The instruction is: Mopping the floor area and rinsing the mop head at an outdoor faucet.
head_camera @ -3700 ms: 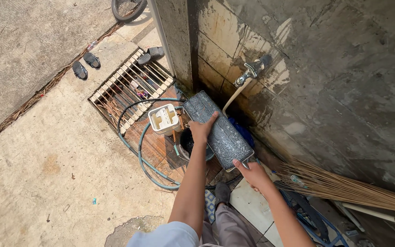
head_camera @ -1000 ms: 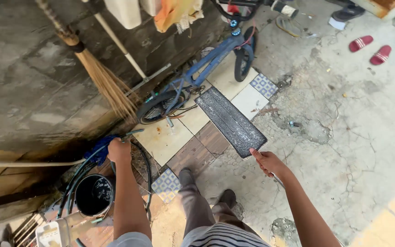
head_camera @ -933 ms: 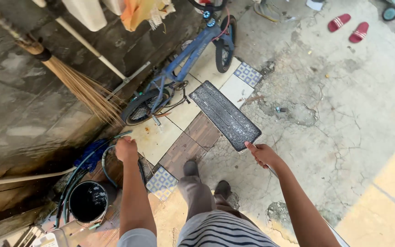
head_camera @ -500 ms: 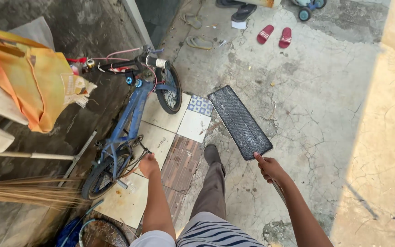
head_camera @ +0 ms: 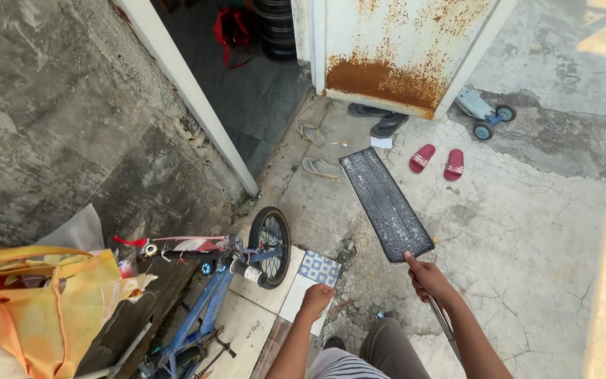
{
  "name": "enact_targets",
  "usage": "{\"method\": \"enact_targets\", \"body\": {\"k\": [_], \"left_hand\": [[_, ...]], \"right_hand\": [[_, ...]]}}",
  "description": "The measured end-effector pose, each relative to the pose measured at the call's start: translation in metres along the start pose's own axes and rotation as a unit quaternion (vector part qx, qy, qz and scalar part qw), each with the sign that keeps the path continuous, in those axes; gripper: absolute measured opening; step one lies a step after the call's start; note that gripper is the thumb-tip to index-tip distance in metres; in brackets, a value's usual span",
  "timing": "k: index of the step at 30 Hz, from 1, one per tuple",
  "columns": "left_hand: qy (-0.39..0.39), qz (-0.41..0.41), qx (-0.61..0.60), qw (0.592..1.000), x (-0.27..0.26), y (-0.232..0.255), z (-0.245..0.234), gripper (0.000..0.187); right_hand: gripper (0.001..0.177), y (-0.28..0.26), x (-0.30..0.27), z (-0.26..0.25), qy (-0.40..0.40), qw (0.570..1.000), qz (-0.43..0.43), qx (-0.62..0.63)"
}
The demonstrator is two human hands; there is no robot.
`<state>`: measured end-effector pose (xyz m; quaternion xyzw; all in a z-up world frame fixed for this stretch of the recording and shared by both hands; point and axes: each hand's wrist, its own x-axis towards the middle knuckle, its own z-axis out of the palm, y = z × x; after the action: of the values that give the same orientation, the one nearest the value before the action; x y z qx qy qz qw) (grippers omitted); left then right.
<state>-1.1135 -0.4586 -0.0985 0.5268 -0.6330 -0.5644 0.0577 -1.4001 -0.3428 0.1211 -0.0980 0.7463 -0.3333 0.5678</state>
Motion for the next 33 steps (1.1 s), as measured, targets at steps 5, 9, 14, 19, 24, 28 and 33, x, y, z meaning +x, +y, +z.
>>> {"method": "enact_targets", "body": {"k": [5,9,14,19,24,28,33], "left_hand": [[-0.120,0.003,-0.127,0.985,0.093,0.159,0.028,0.054],[-0.164,0.053,-0.287,0.942,0.177,0.259,0.017,0.067],[-0.126,-0.009,-0.487,0.864,0.266,0.345,-0.016,0.082],[0.036,-0.021,-0.516,0.856,0.336,0.394,-0.049,0.072],[0.152,-0.058,-0.595,0.787,0.422,0.409,-0.116,0.066],[0.259,-0.048,-0.607,0.750,0.510,0.384,-0.179,0.064],[0.352,-0.105,-0.580,0.728,0.567,0.387,-0.310,0.061]], "right_hand": [[0.063,-0.093,0.092,-0.014,-0.026,0.999,-0.017,-0.018],[0.062,-0.175,0.158,-0.025,-0.091,0.995,-0.026,-0.021],[0.063,-0.314,0.247,-0.031,-0.129,0.988,-0.047,-0.078],[0.064,-0.408,0.312,0.002,-0.171,0.970,-0.038,-0.166],[0.071,-0.488,0.395,0.065,-0.231,0.939,-0.049,-0.251],[0.068,-0.539,0.465,0.109,-0.285,0.923,-0.014,-0.259],[0.057,-0.602,0.523,0.145,-0.351,0.870,0.063,-0.341]]}}
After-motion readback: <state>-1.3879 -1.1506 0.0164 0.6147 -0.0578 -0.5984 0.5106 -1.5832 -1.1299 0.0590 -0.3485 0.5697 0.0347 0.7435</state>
